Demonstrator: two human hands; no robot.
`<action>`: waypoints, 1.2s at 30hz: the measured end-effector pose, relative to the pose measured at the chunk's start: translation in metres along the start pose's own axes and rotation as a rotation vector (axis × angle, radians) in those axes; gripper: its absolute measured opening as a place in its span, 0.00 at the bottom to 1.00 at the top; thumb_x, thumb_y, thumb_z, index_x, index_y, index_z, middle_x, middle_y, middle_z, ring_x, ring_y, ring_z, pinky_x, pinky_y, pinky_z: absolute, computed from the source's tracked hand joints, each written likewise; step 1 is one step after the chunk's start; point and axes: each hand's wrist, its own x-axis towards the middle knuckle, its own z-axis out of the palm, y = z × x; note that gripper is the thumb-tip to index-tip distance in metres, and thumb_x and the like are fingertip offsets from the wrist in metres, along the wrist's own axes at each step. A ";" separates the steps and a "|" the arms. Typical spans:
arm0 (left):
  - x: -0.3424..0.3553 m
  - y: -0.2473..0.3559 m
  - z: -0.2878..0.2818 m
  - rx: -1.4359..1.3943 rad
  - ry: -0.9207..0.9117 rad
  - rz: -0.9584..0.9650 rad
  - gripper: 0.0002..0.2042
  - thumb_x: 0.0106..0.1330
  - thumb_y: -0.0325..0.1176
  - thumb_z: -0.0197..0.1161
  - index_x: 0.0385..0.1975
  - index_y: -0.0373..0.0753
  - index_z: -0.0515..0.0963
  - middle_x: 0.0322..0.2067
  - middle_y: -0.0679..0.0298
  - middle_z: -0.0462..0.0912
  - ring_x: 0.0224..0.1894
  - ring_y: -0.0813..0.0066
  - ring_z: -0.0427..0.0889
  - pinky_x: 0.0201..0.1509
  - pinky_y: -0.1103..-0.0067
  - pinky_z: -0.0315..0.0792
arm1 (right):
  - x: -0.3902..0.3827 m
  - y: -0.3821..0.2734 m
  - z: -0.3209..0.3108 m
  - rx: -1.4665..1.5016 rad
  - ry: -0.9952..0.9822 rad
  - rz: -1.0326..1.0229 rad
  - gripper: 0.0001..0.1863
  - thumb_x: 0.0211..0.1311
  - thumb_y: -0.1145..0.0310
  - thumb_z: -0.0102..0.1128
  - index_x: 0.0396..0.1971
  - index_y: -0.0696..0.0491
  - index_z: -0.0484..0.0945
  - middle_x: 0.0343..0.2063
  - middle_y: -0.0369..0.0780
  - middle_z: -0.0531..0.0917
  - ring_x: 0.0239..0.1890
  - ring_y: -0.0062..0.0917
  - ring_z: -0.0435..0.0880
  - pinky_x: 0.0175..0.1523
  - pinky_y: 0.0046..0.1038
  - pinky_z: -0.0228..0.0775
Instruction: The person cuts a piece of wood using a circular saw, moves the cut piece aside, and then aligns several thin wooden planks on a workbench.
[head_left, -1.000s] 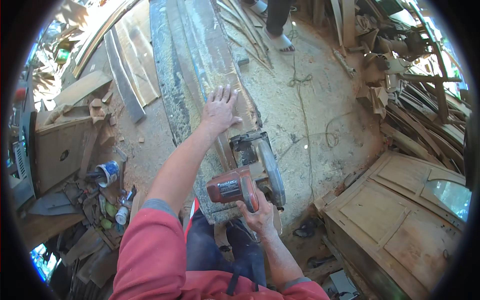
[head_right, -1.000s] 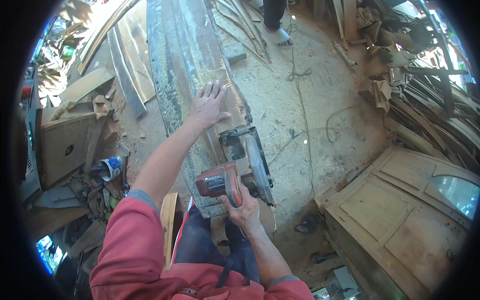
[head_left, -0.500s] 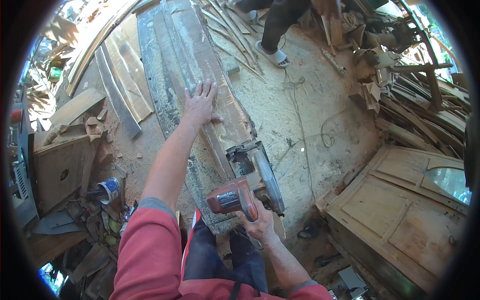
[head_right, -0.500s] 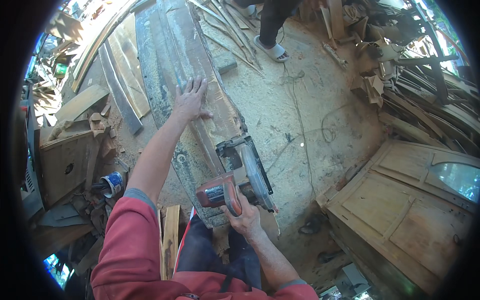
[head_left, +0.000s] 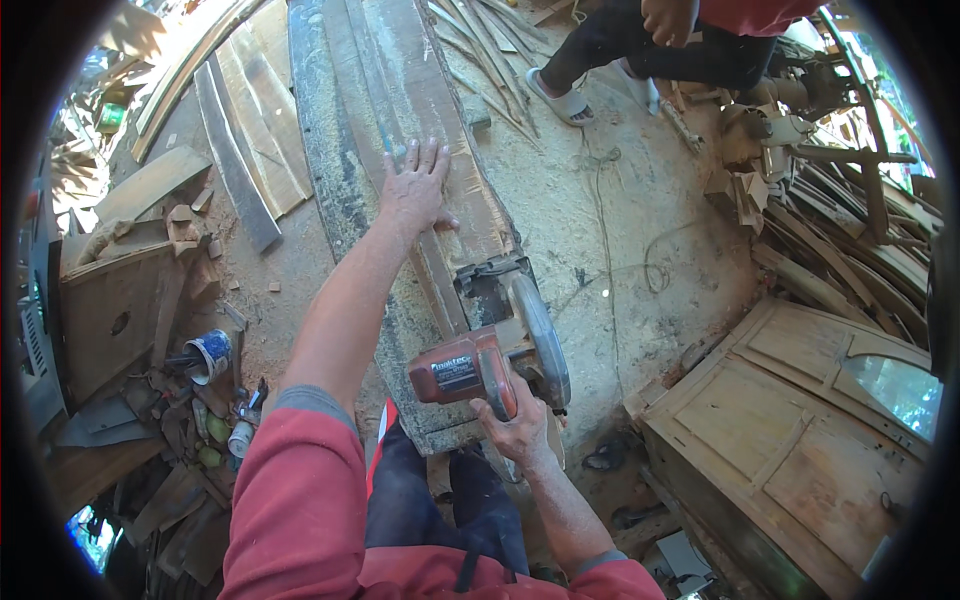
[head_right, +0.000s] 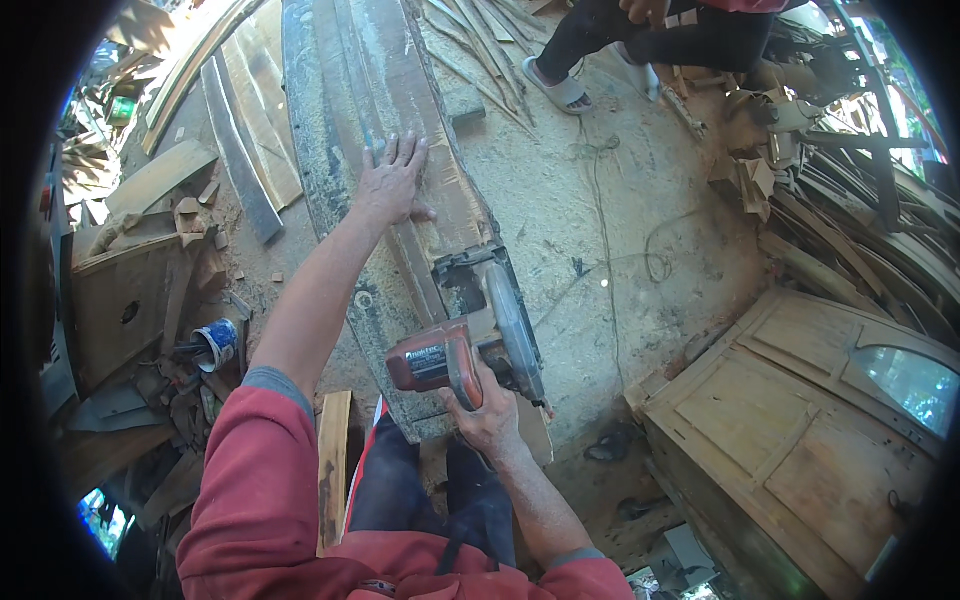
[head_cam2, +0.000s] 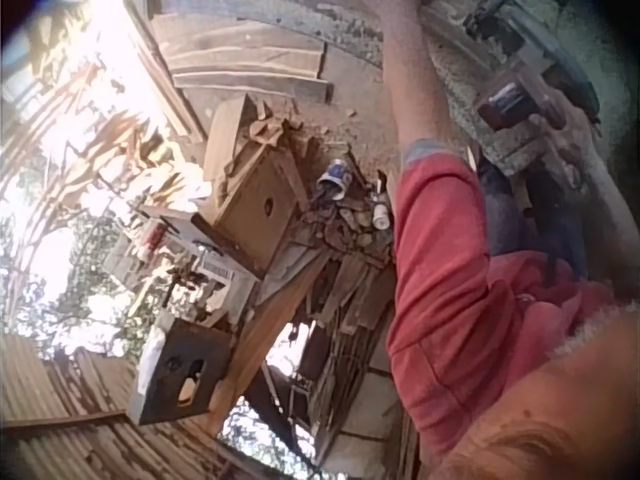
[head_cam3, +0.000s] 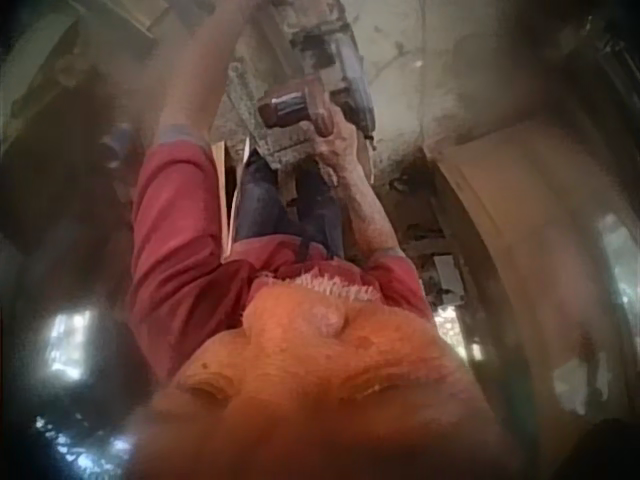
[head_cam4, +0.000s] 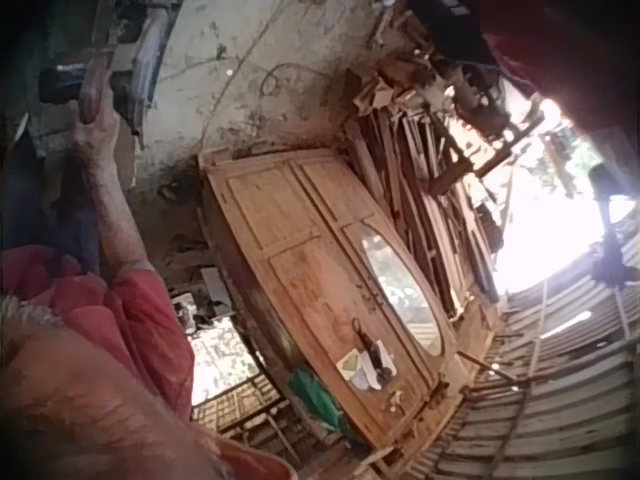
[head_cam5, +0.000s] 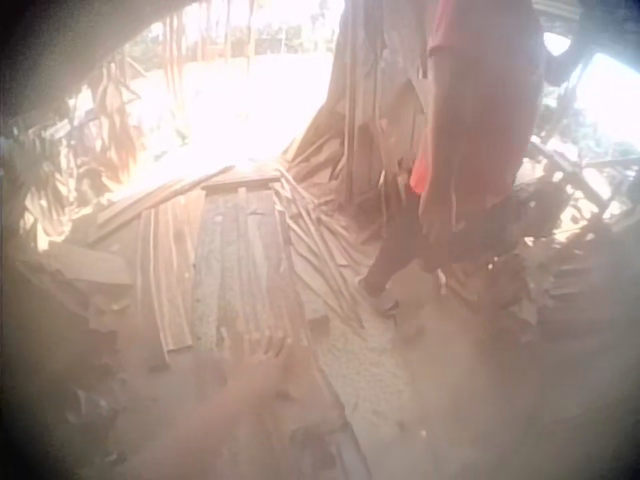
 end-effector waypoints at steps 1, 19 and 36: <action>0.000 0.000 0.000 -0.001 0.002 0.000 0.65 0.42 0.69 0.74 0.78 0.45 0.45 0.79 0.59 0.46 0.80 0.56 0.46 0.77 0.44 0.47 | 0.002 -0.002 0.000 0.001 -0.001 0.007 0.33 0.59 0.65 0.72 0.63 0.58 0.72 0.41 0.48 0.88 0.42 0.34 0.90 0.47 0.31 0.79; 0.002 0.000 0.000 -0.043 0.033 -0.002 0.63 0.43 0.64 0.76 0.78 0.46 0.48 0.79 0.62 0.48 0.80 0.57 0.47 0.75 0.41 0.50 | 0.041 -0.023 0.007 0.015 -0.007 -0.027 0.33 0.61 0.62 0.72 0.62 0.58 0.72 0.46 0.50 0.86 0.48 0.42 0.88 0.51 0.36 0.79; 0.012 -0.012 0.005 -0.085 0.035 0.035 0.32 0.75 0.47 0.52 0.76 0.46 0.54 0.78 0.62 0.51 0.79 0.57 0.51 0.73 0.43 0.56 | 0.076 -0.052 0.017 0.063 -0.017 0.025 0.30 0.61 0.67 0.71 0.62 0.59 0.73 0.44 0.44 0.87 0.46 0.24 0.84 0.54 0.28 0.74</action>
